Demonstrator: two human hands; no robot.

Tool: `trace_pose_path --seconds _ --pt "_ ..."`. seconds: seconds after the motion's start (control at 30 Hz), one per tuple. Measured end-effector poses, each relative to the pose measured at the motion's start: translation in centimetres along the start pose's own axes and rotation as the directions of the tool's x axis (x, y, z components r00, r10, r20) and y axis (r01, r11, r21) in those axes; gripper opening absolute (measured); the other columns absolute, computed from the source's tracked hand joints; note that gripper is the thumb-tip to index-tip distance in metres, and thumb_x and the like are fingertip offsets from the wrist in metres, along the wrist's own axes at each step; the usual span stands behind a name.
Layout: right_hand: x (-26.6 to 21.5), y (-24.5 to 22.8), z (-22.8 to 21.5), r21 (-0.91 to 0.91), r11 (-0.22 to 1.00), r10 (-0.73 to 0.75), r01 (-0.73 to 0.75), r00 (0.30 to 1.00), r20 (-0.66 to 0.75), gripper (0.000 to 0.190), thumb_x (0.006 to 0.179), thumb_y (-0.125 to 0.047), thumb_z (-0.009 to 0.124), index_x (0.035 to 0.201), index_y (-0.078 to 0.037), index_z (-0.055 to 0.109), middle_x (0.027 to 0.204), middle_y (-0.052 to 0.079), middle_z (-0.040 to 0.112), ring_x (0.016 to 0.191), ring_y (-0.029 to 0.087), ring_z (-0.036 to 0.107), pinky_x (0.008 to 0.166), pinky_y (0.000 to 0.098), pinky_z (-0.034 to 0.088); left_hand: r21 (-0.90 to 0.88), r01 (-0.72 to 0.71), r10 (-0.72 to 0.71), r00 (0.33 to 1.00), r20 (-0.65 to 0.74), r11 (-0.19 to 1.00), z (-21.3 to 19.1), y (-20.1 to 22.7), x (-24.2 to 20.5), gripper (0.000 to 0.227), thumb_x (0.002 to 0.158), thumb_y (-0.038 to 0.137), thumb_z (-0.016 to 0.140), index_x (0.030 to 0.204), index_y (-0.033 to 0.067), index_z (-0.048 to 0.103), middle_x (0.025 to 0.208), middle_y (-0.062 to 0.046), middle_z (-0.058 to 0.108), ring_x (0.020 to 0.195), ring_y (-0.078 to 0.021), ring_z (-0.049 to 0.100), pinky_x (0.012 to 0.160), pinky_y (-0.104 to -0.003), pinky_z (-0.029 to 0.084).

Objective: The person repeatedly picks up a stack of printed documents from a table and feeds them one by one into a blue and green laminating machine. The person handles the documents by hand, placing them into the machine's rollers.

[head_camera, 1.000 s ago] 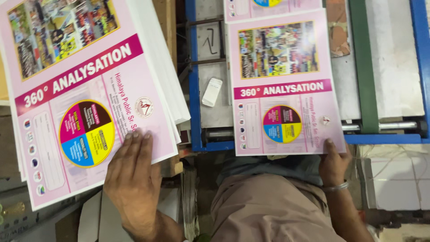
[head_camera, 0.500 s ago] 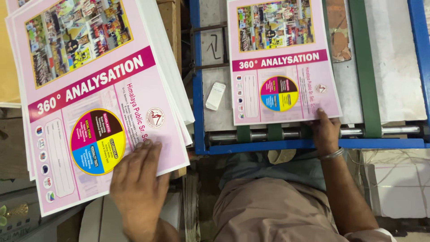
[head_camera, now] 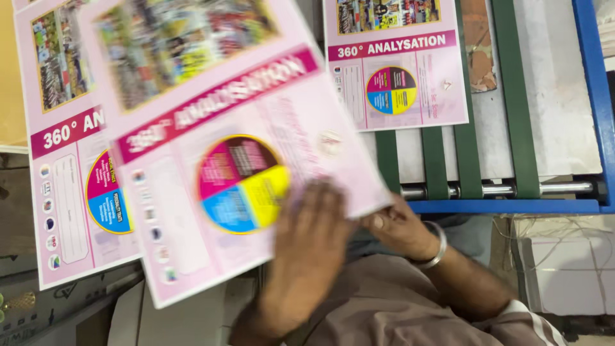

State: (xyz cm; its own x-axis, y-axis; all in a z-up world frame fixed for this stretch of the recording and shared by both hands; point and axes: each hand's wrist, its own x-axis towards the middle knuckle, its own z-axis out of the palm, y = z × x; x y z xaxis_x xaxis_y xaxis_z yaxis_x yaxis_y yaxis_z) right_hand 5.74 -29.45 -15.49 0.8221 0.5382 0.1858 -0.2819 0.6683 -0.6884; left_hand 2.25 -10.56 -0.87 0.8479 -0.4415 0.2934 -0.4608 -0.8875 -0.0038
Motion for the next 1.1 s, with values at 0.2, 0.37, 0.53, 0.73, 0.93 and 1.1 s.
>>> trace_pose_path --seconds 0.2,0.37,0.53,0.73,0.93,1.1 --pt "1.9 -2.0 -1.5 -0.055 0.995 -0.103 0.087 0.782 -0.615 0.041 0.099 -0.007 0.061 0.138 0.003 0.053 0.125 0.013 0.066 0.114 0.024 0.067 0.097 0.0386 0.059 -0.14 0.069 -0.078 0.995 -0.061 0.988 -3.3 -1.3 -1.8 0.051 0.094 0.036 0.073 0.13 0.0016 0.062 0.138 -0.015 0.06 0.132 -0.0338 0.055 0.115 -0.058 0.037" --pt "-0.3 -3.0 -11.5 -0.277 0.949 -0.313 0.149 0.519 -0.795 0.032 0.1 0.003 0.062 0.131 0.006 0.059 0.122 0.012 0.068 0.108 0.022 0.069 0.092 0.0335 0.059 0.152 0.293 -0.281 0.955 -0.095 0.944 -4.6 -6.2 -3.7 0.04 0.092 0.019 0.07 0.127 0.0009 0.065 0.136 -0.016 0.064 0.132 -0.0342 0.059 0.113 -0.051 0.045" --pt "-5.2 -2.0 -18.9 -0.446 0.872 -0.489 0.201 0.345 -0.801 0.029 0.097 0.004 0.065 0.125 0.002 0.061 0.118 0.008 0.07 0.104 0.017 0.071 0.09 0.0304 0.062 0.171 0.287 -0.262 0.953 -0.152 0.943 -3.7 -8.0 -3.6 0.036 0.094 0.0 0.066 0.13 0.0012 0.068 0.135 -0.012 0.067 0.13 -0.0279 0.064 0.109 -0.042 0.053" --pt "-12.9 1.5 -18.1 -0.421 0.907 -0.402 -0.014 0.268 -0.875 0.027 0.099 -0.001 0.067 0.126 0.003 0.064 0.116 0.007 0.069 0.099 0.015 0.068 0.083 0.0288 0.056 0.206 0.322 -0.262 0.926 -0.273 0.924 -3.4 -7.9 -3.6 0.036 0.086 0.01 0.071 0.121 0.0022 0.07 0.127 -0.021 0.067 0.118 -0.0361 0.064 0.101 -0.045 0.052" --pt "-16.7 4.6 -14.5 -0.391 0.92 -0.367 -0.023 0.3 -0.881 0.031 0.099 -0.002 0.066 0.129 0.006 0.063 0.12 0.009 0.069 0.104 0.015 0.068 0.09 0.0282 0.056 0.219 0.364 -0.298 0.911 -0.285 0.905 -3.0 -9.0 -4.5 0.03 0.098 0.001 0.068 0.127 0.0064 0.072 0.13 -0.01 0.073 0.126 -0.0277 0.069 0.107 -0.041 0.054" --pt "-14.2 4.6 -15.6 -0.474 0.88 -0.44 0.004 0.38 -0.813 0.035 0.102 -0.005 0.067 0.134 0.007 0.06 0.127 0.01 0.067 0.112 0.016 0.066 0.096 0.0287 0.055 0.205 0.356 -0.293 0.913 -0.282 0.912 -2.4 -9.4 -4.7 0.027 0.096 0.012 0.073 0.122 0.005 0.072 0.124 -0.011 0.073 0.118 -0.0276 0.07 0.101 -0.042 0.054"
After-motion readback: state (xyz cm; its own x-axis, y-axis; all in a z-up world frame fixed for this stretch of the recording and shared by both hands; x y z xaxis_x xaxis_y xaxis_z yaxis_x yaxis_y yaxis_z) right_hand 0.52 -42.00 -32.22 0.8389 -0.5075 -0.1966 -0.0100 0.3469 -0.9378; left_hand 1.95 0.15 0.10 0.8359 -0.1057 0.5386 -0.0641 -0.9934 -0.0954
